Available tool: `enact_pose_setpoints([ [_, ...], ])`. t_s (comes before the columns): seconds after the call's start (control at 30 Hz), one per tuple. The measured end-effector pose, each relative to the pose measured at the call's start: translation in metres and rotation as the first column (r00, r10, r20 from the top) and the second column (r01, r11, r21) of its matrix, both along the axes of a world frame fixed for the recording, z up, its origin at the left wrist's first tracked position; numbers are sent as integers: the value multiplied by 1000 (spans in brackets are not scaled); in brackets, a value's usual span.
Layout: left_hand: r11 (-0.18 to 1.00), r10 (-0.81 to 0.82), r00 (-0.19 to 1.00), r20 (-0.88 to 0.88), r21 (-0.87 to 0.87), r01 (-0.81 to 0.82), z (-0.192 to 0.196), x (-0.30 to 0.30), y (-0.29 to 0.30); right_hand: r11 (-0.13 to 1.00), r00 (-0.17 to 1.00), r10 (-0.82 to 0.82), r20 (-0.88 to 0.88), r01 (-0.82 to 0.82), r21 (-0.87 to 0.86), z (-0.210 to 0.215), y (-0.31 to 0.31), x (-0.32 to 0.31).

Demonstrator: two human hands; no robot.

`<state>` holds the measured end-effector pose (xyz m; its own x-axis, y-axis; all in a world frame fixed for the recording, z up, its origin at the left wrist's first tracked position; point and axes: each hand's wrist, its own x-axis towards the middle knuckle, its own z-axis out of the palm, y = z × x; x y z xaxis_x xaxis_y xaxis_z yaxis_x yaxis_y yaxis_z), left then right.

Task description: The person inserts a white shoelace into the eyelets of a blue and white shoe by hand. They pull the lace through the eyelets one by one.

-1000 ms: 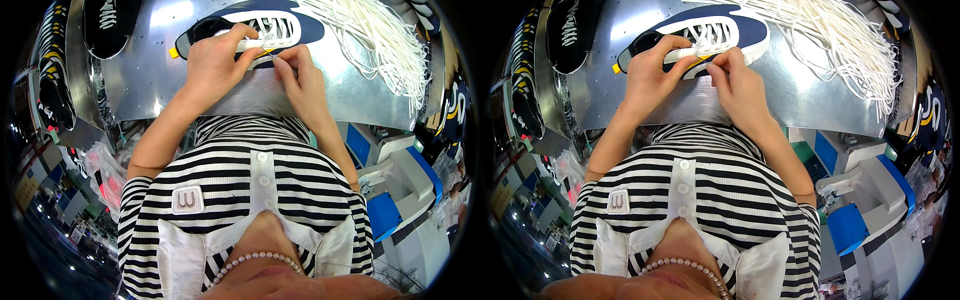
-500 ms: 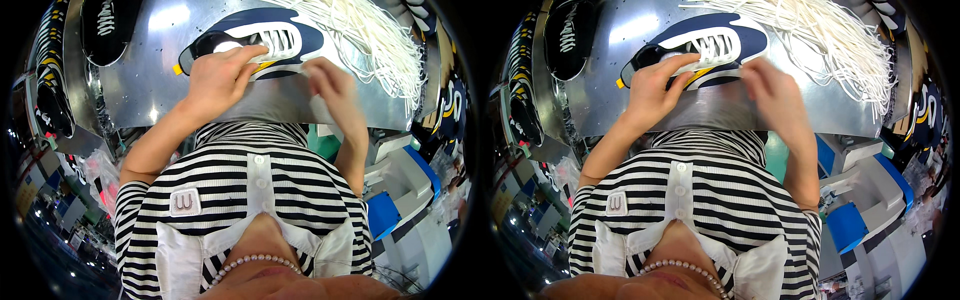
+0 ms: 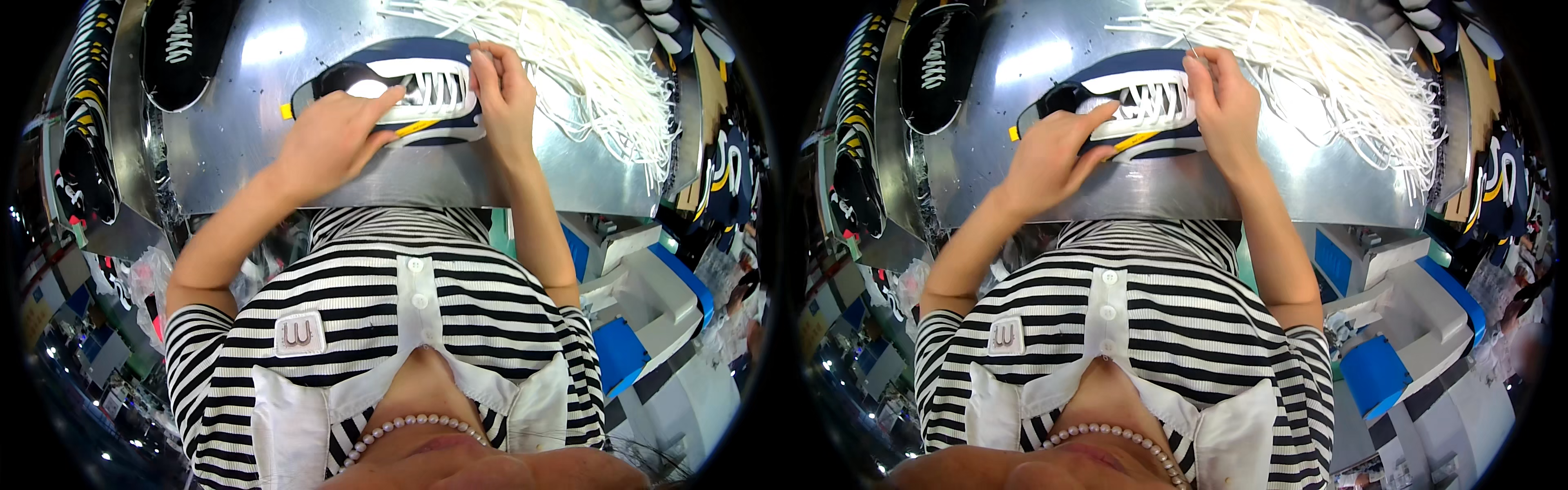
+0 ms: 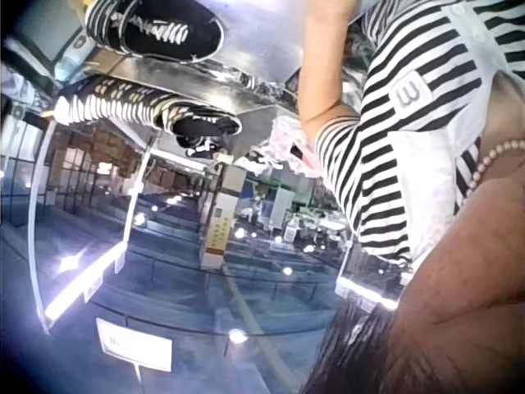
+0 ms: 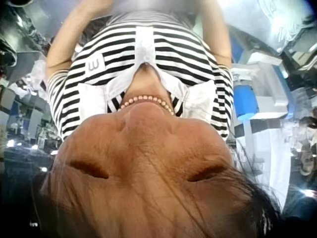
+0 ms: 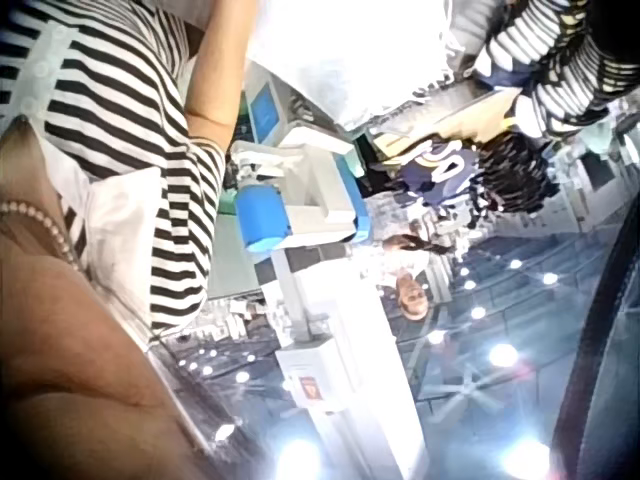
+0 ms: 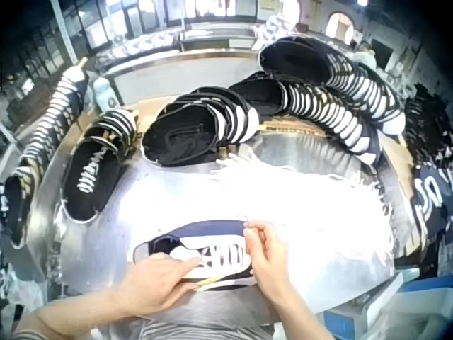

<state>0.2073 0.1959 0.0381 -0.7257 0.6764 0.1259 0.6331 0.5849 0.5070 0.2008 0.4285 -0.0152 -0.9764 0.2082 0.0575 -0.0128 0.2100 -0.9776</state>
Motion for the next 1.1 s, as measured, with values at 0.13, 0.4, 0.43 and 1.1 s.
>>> enact_pose_setpoints([
  [0.13, 909, 358, 882, -307, 331, -254, -30, 64, -37, 985, 998, 5, 68, 7, -174, 12, 8, 18],
  [0.4, -1, -657, 230, 718, 304, -953, -49, 80, -46, 949, 966, 231, 117, -197, -246, 20, -40, 13],
  [0.43, -62, -622, 280, 732, 310, -949, -32, 73, -43, 909, 939, 311, 146, -249, -335, 24, -43, 8],
  [1.1, 665, 663, 616, -424, -42, -745, -54, -290, -190, 445, 776, 627, 70, -431, 785, 4, -22, -40],
])
